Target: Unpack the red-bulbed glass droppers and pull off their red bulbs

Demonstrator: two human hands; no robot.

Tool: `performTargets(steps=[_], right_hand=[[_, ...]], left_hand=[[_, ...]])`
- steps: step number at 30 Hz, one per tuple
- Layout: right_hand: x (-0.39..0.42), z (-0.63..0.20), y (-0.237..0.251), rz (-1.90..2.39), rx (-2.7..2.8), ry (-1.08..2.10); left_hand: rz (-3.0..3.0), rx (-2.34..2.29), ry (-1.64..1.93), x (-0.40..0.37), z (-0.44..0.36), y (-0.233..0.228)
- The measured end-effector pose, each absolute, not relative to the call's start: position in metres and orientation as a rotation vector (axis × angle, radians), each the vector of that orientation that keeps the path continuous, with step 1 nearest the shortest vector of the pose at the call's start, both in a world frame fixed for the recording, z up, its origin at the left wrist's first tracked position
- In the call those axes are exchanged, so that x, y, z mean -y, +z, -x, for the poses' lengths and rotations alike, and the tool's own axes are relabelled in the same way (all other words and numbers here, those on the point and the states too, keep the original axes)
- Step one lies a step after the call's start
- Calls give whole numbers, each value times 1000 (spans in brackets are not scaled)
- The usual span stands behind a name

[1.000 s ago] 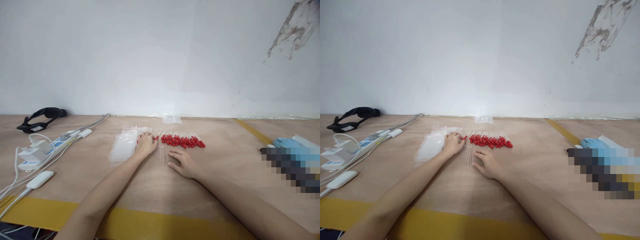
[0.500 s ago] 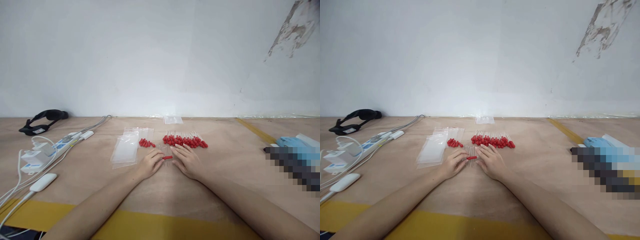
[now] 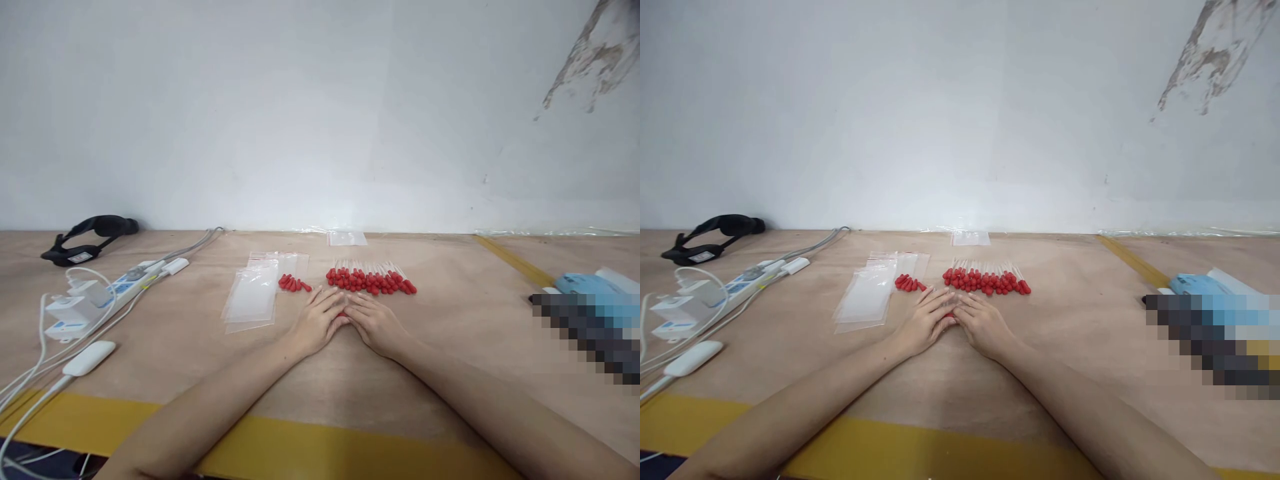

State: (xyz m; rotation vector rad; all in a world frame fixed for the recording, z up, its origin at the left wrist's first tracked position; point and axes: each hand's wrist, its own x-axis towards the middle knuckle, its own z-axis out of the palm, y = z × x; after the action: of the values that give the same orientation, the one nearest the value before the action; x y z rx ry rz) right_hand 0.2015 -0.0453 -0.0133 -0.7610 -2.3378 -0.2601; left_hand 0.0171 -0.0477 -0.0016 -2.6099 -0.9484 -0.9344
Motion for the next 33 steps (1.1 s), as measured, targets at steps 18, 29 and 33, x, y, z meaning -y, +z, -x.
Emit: performTargets(steps=[18,29,33], right_hand=[[53,-206,-15,650,2330,-444],[59,-206,-5,544,2279,-751],[54,-217,-7,519,2265,-766]], left_hand=[[2598,834,-720,57,-10,8],[2657,773,-788,56,-8,6],[2658,777,-807,53,3,5]])
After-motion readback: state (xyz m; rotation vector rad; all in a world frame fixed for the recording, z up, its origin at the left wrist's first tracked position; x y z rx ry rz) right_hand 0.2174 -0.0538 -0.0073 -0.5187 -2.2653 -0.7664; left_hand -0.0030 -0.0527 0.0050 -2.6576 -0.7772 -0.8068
